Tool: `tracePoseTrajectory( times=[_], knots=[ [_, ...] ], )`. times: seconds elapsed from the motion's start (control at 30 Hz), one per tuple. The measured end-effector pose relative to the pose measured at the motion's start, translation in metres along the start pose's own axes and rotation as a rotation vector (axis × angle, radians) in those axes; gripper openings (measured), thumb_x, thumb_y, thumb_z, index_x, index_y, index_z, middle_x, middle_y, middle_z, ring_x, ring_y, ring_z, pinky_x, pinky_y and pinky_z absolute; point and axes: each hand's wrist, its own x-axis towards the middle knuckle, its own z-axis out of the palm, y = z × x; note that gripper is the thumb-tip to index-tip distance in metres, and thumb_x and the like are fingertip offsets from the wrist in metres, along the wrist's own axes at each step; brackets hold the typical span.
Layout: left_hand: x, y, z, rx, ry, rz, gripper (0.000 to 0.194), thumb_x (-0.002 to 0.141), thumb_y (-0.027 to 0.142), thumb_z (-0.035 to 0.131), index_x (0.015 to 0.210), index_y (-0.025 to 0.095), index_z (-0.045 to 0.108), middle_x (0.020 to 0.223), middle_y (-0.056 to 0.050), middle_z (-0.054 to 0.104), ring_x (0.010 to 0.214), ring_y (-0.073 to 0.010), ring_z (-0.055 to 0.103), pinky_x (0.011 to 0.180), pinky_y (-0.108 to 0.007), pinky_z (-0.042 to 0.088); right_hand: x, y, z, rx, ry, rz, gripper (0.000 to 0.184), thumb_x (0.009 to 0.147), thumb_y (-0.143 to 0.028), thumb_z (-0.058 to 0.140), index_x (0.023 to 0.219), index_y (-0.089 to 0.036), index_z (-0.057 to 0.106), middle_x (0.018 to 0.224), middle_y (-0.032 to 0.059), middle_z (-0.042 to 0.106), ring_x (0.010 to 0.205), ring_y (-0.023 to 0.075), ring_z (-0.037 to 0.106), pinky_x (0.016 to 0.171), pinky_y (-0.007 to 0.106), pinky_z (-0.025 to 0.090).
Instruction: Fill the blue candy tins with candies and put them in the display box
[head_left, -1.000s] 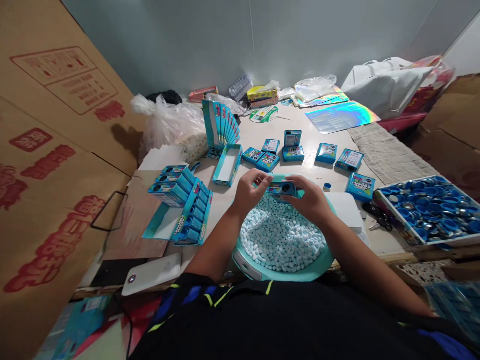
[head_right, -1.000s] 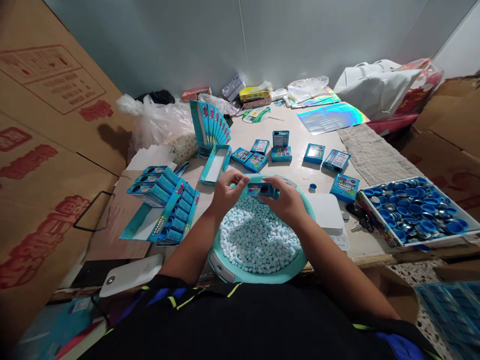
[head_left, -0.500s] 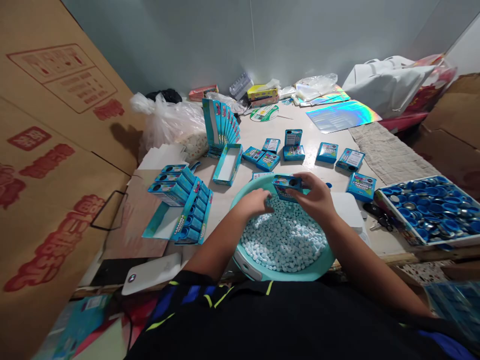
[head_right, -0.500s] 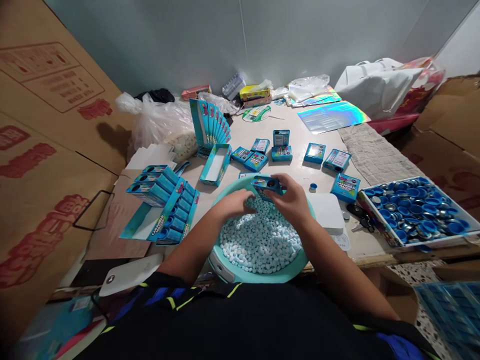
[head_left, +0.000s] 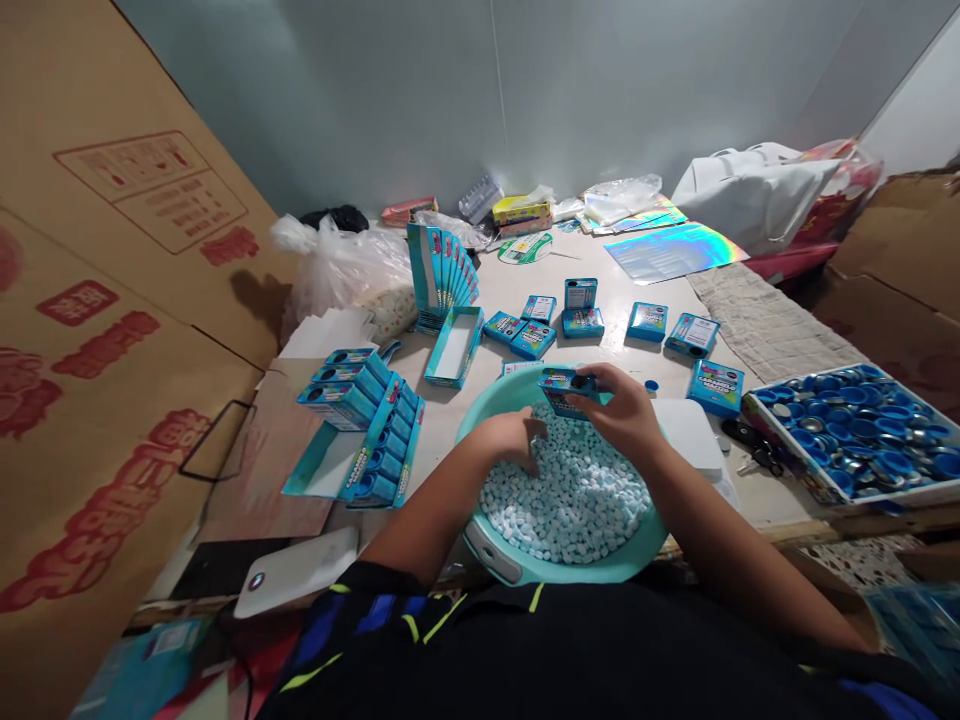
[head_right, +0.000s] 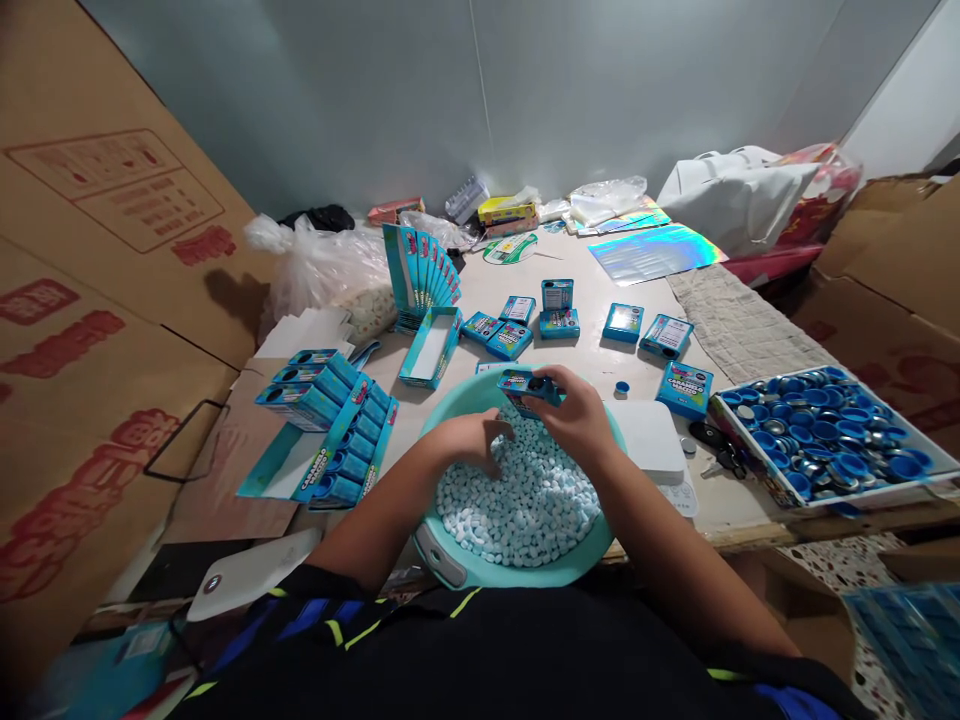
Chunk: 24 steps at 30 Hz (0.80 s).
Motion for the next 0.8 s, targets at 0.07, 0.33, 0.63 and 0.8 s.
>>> tracePoseTrajectory(
  times=[0.07, 0.33, 0.63, 0.8],
  knots=[
    [0.0, 0.001, -0.001, 0.005, -0.007, -0.007, 0.073, 0.046, 0.038, 0.101, 0.114, 0.024, 0.08, 0.116, -0.011, 0.068, 0.091, -0.0321, 0.072, 0.073, -0.037, 0.058, 0.0, -0.001, 0.0, 0.003, 0.007, -0.003, 0.033, 0.082, -0.044, 0.078, 0.109, -0.025, 0.072, 0.11, 0.0091, 0.08, 0.099, 0.0293, 0.075, 0.09, 0.048, 0.061],
    [0.007, -0.002, 0.001, 0.009, -0.063, 0.021, 0.065, 0.043, 0.037, 0.102, 0.103, 0.025, 0.08, 0.093, -0.005, 0.076, 0.079, -0.0261, 0.072, 0.069, -0.033, 0.056, 0.001, -0.002, 0.002, -0.008, -0.006, 0.008, 0.033, 0.081, -0.045, 0.078, 0.106, -0.025, 0.073, 0.108, 0.0095, 0.08, 0.1, 0.0312, 0.075, 0.089, 0.05, 0.06],
    [0.013, -0.019, 0.02, -0.118, 0.101, 0.126, 0.035, 0.047, 0.016, 0.099, 0.064, 0.022, 0.07, 0.049, 0.006, 0.054, 0.041, -0.0146, 0.051, 0.044, -0.029, 0.036, 0.001, -0.003, 0.001, -0.011, -0.018, -0.003, 0.032, 0.081, -0.044, 0.077, 0.106, -0.025, 0.073, 0.106, 0.0089, 0.08, 0.098, 0.0299, 0.074, 0.089, 0.048, 0.059],
    [0.011, -0.02, 0.017, -0.183, 0.155, 0.249, 0.03, 0.058, 0.023, 0.096, 0.057, 0.024, 0.067, 0.047, 0.007, 0.056, 0.036, -0.0125, 0.046, 0.039, -0.029, 0.029, 0.002, -0.004, 0.002, -0.018, -0.028, 0.0, 0.03, 0.081, -0.044, 0.076, 0.105, -0.025, 0.072, 0.105, 0.0089, 0.08, 0.098, 0.0303, 0.074, 0.087, 0.048, 0.059]
  ],
)
